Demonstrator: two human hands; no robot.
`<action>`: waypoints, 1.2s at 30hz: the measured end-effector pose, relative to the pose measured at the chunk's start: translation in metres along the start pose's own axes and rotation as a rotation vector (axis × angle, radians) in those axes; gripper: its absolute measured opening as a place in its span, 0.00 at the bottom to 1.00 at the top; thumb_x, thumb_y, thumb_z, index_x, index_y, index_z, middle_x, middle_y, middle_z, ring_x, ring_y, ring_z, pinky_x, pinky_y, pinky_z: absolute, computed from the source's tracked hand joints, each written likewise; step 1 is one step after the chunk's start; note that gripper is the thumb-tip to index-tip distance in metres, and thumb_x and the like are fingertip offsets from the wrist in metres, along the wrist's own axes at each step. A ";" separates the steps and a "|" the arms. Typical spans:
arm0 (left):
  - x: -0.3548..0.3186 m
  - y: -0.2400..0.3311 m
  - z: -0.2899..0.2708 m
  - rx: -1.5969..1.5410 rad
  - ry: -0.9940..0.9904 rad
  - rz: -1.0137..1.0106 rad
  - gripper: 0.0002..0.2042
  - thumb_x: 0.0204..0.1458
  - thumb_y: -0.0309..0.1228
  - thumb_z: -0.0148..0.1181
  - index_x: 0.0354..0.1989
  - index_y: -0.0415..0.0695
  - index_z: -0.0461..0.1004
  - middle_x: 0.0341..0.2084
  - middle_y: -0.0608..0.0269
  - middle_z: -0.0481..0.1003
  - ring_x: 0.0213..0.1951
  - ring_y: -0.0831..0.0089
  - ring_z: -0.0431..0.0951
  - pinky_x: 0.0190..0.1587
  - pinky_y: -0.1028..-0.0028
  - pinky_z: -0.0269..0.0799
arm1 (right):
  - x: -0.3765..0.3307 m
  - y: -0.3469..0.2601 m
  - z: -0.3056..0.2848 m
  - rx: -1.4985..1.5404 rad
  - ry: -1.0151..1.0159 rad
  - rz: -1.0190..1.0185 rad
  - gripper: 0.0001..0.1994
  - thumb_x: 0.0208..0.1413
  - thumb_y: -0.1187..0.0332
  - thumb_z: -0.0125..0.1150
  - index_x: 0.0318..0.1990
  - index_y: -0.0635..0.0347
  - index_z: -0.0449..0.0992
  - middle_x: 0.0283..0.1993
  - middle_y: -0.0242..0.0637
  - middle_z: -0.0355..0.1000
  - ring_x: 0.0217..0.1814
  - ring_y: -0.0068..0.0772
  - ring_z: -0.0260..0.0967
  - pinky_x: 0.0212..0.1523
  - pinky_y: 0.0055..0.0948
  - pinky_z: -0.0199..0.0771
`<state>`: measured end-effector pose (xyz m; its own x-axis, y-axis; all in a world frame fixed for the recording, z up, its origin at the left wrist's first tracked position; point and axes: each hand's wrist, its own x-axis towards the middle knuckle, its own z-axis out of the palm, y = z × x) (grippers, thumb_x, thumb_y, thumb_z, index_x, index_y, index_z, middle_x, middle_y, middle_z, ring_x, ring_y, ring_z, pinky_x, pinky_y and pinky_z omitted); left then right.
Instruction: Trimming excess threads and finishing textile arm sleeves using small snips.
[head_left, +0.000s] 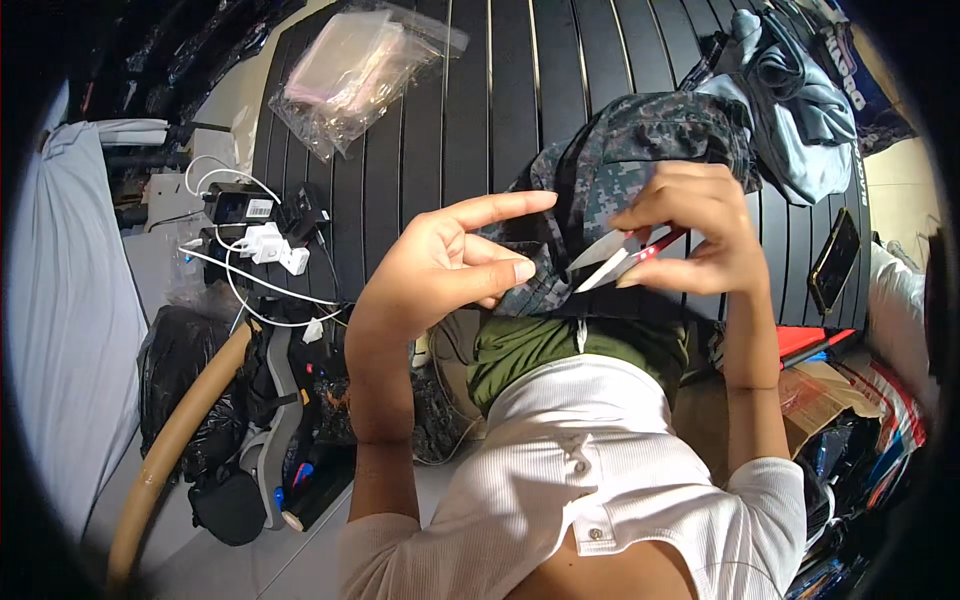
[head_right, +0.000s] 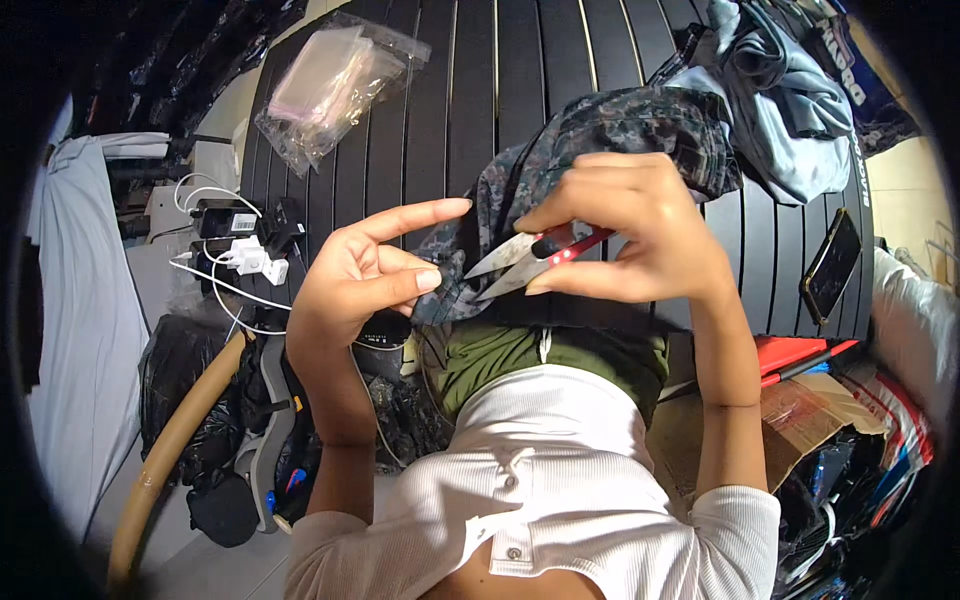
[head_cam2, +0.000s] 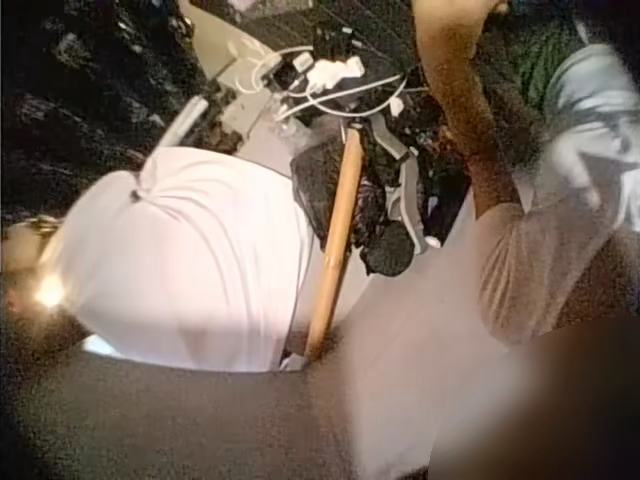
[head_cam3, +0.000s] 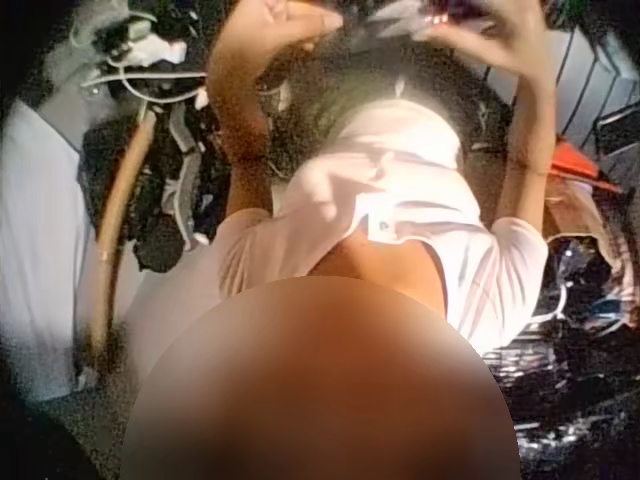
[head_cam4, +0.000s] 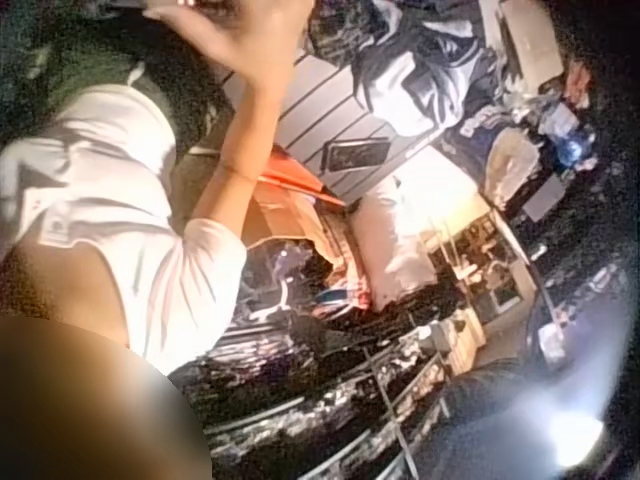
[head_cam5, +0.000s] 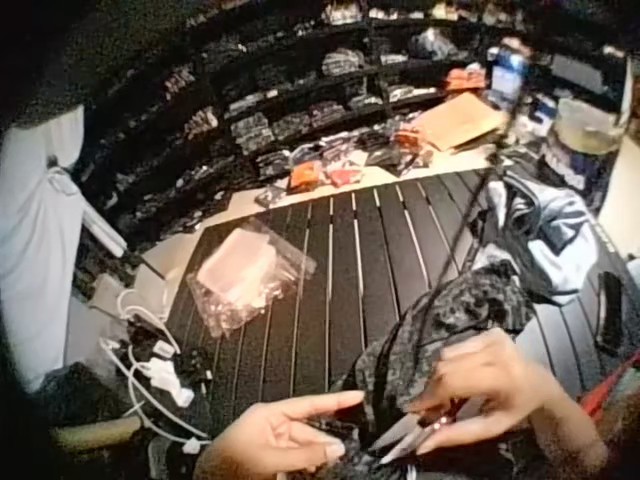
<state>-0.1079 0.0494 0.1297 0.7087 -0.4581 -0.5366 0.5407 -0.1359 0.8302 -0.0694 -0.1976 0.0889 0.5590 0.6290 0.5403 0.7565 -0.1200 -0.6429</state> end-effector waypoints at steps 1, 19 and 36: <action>0.000 -0.001 0.000 -0.002 0.003 0.013 0.25 0.44 0.24 0.58 0.54 0.42 0.63 0.22 0.65 0.75 0.21 0.88 0.65 0.25 0.86 0.62 | 0.000 0.000 0.004 -0.009 -0.005 -0.005 0.19 0.28 0.59 0.70 0.26 0.64 0.75 0.17 0.34 0.67 0.19 0.28 0.65 0.19 0.22 0.59; 0.000 -0.003 -0.001 -0.032 -0.025 0.039 0.25 0.44 0.25 0.59 0.54 0.41 0.63 0.19 0.68 0.74 0.19 0.89 0.64 0.24 0.87 0.61 | 0.002 0.000 0.013 0.039 -0.011 -0.006 0.17 0.29 0.60 0.69 0.25 0.63 0.75 0.18 0.33 0.68 0.18 0.28 0.65 0.18 0.22 0.59; 0.004 0.002 0.007 0.036 -0.006 -0.015 0.27 0.43 0.25 0.57 0.55 0.37 0.59 0.12 0.74 0.66 0.15 0.90 0.60 0.21 0.88 0.55 | 0.009 -0.006 0.018 -0.046 -0.043 -0.097 0.14 0.30 0.61 0.68 0.24 0.60 0.75 0.19 0.29 0.68 0.17 0.26 0.62 0.17 0.23 0.57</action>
<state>-0.1071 0.0409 0.1302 0.6978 -0.4607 -0.5484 0.5345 -0.1747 0.8269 -0.0753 -0.1775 0.0882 0.4681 0.6718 0.5741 0.8215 -0.0915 -0.5628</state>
